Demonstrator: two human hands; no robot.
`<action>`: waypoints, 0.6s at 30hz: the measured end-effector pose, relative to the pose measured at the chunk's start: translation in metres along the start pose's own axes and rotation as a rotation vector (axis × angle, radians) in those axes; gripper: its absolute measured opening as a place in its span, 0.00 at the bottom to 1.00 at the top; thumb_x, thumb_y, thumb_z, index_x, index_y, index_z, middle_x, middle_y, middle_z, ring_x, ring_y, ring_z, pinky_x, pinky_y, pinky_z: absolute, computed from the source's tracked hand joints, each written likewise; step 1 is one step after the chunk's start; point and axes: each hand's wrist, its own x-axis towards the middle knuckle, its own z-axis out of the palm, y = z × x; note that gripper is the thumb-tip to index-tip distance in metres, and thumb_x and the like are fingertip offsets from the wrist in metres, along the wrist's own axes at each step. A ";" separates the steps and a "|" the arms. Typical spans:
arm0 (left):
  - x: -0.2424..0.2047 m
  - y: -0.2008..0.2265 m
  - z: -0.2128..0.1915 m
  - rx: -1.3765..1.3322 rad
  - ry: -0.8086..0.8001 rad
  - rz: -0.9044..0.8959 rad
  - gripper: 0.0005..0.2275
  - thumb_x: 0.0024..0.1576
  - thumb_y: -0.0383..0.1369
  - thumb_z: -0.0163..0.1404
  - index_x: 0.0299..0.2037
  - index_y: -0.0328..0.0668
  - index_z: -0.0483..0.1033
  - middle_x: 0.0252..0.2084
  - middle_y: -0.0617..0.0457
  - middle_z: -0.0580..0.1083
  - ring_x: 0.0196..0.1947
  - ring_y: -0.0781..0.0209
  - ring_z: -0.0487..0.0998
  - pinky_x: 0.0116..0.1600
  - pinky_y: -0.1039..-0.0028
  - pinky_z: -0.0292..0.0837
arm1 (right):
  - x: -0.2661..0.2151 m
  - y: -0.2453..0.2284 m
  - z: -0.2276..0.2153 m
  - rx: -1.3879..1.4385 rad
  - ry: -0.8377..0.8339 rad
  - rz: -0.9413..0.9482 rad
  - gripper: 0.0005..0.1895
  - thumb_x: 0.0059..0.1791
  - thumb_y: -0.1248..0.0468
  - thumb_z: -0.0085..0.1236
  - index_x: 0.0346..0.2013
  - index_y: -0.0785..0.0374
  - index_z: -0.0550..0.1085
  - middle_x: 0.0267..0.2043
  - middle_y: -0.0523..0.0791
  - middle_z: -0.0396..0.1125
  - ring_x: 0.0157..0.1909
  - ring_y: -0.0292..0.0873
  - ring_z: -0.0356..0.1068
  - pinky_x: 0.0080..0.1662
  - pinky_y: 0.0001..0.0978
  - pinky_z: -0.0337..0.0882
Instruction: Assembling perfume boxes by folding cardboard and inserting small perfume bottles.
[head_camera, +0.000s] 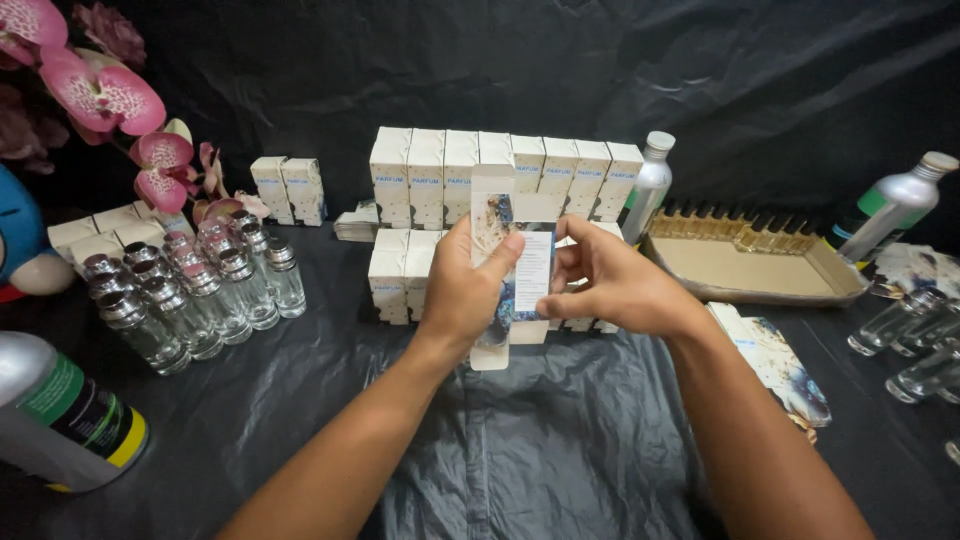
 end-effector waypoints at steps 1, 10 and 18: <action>0.001 -0.004 0.001 0.000 0.001 -0.001 0.06 0.59 0.29 0.54 0.42 0.36 0.77 0.33 0.47 0.81 0.32 0.64 0.79 0.40 0.73 0.74 | 0.002 0.004 -0.002 0.000 -0.001 0.001 0.29 0.36 0.78 0.70 0.48 0.69 0.68 0.28 0.48 0.70 0.28 0.40 0.73 0.31 0.33 0.80; -0.001 -0.009 0.004 0.008 -0.069 0.001 0.07 0.58 0.31 0.54 0.43 0.37 0.77 0.34 0.49 0.80 0.34 0.66 0.76 0.43 0.72 0.73 | 0.006 0.009 -0.010 0.160 0.236 -0.166 0.26 0.44 0.76 0.65 0.52 0.67 0.63 0.31 0.47 0.66 0.31 0.40 0.74 0.34 0.35 0.81; 0.001 0.002 -0.004 0.006 -0.023 0.039 0.07 0.60 0.30 0.52 0.43 0.34 0.75 0.34 0.46 0.80 0.32 0.64 0.77 0.42 0.72 0.74 | 0.005 0.004 0.003 0.044 0.000 -0.064 0.29 0.37 0.78 0.69 0.48 0.67 0.66 0.27 0.46 0.68 0.31 0.39 0.72 0.33 0.33 0.80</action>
